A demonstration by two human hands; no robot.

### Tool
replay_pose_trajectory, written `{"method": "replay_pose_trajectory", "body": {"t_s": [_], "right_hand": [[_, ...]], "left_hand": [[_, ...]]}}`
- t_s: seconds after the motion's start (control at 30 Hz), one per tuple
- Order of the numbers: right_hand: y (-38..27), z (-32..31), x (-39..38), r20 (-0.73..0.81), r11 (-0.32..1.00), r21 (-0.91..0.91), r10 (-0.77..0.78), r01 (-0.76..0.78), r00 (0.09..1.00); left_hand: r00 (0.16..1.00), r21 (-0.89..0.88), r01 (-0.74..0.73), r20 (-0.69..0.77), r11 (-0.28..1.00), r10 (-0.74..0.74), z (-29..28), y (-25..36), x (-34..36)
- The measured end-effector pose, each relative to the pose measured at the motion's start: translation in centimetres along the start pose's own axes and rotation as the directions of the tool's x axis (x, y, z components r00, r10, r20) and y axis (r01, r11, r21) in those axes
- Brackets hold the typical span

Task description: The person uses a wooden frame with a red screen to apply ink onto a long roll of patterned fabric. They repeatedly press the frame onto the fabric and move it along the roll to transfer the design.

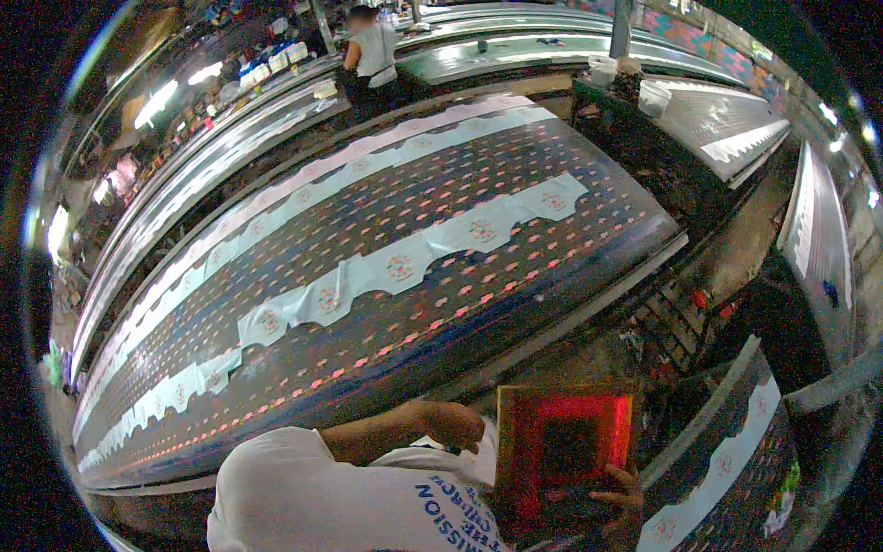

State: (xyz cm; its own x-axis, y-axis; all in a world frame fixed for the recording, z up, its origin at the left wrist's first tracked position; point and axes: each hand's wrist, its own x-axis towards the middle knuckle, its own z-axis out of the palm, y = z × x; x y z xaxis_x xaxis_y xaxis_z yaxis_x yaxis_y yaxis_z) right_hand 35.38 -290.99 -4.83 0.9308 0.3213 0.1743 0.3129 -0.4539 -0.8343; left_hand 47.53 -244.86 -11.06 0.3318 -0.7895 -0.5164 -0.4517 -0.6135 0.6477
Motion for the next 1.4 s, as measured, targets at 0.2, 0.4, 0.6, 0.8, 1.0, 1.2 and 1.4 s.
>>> {"method": "replay_pose_trajectory", "body": {"t_s": [0.2, 0.4, 0.6, 0.8, 1.0, 1.2, 1.4], "right_hand": [[12.3, -8.6, 0.7, -0.046, 0.977, 0.181, -0.110, 0.116, 0.993], [8.8, -19.7, 8.6, -0.218, 0.952, 0.005, 0.301, -0.307, 0.928], [14.3, -25.6, 12.6, -0.314, 0.898, 0.193, 0.438, -0.394, 0.843], [21.2, -34.4, 18.4, -0.446, 0.881, 0.054, 0.443, -0.471, 0.778], [36.4, -48.1, 28.4, -0.432, 0.966, -0.086, 0.184, -0.243, 0.883], [45.1, -56.3, 44.5, -0.475, 0.986, -0.140, 0.013, -0.090, 0.880], [49.8, -58.4, 58.3, -0.365, 0.981, -0.062, 0.149, -0.183, 0.919]], "left_hand": [[0.927, -0.331, -0.355, -0.005, 0.875, 0.374, -9.9, 2.5, 12.8], [0.765, -0.467, -0.589, -0.058, 0.660, 0.641, -21.3, 7.6, 25.3], [0.802, -0.580, -0.396, 0.158, 0.712, 0.576, -26.9, 7.3, 38.1], [0.890, -0.679, -0.259, 0.109, 0.687, 0.443, -36.5, 10.4, 48.9], [0.964, -0.555, -0.265, -0.181, 0.789, 0.196, -50.9, 13.4, 62.0], [0.790, -0.327, -0.317, -0.610, 0.890, 0.057, -63.3, 13.4, 69.3], [0.711, -0.384, 0.215, -0.569, 0.898, -0.414, -71.5, 10.5, 74.2]]}}
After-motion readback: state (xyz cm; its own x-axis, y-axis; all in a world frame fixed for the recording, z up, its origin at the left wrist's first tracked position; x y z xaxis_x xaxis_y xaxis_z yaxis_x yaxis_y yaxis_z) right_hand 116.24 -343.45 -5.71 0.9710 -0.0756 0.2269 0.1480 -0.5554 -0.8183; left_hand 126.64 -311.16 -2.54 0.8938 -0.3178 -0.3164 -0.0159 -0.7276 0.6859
